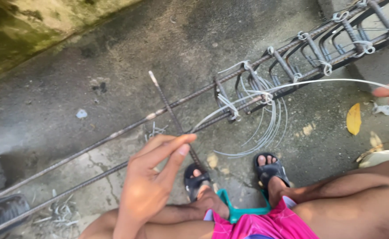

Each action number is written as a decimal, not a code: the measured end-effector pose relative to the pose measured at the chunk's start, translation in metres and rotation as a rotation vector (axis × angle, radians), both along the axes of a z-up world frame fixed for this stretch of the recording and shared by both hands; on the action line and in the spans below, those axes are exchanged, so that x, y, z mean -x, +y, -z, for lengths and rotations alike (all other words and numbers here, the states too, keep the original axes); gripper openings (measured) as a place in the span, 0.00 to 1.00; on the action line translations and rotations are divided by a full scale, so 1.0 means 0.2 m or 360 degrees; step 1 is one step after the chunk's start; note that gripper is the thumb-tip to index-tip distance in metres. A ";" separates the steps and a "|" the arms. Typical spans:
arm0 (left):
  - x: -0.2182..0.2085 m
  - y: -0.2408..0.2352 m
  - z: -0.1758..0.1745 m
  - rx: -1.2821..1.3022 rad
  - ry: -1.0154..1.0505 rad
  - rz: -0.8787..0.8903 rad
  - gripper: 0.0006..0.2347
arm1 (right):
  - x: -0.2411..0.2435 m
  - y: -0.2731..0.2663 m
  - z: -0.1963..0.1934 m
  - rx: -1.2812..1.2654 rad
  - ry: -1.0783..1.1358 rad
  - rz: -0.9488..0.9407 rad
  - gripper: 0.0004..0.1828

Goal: Tying steel rebar joints together using wire and a metal hook tool

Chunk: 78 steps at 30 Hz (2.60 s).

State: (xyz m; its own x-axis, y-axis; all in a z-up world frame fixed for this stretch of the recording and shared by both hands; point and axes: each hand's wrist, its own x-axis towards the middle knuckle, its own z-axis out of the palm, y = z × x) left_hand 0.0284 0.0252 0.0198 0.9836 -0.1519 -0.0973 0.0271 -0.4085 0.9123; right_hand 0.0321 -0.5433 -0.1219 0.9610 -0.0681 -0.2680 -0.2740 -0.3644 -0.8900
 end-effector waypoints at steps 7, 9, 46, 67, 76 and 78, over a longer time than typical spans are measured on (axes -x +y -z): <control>0.01 0.04 -0.01 -0.0273 -0.0138 -0.0139 0.07 | -0.17 0.70 -0.53 0.0442 -0.0331 -0.0334 0.06; 0.01 0.04 -0.01 -0.0301 -0.0137 -0.0145 0.07 | -0.18 0.79 -0.58 0.0463 -0.0275 -0.0323 0.08; 0.10 -0.23 0.14 0.0306 -0.0147 -0.0271 0.06 | -0.08 1.54 -0.35 -0.0760 0.0079 -0.0194 0.10; 0.12 -0.36 0.29 -0.0187 -0.0697 -0.0223 0.06 | -0.02 1.63 -0.30 -0.0665 0.0093 -0.0226 0.07; 0.13 -0.35 0.27 -0.0219 -0.0616 -0.0085 0.00 | -0.04 1.60 -0.33 -0.0580 0.0191 -0.0296 0.09; 0.14 -0.35 0.25 -0.0166 -0.0528 -0.0062 0.01 | -0.06 1.58 -0.37 -0.0504 0.0103 -0.0440 0.10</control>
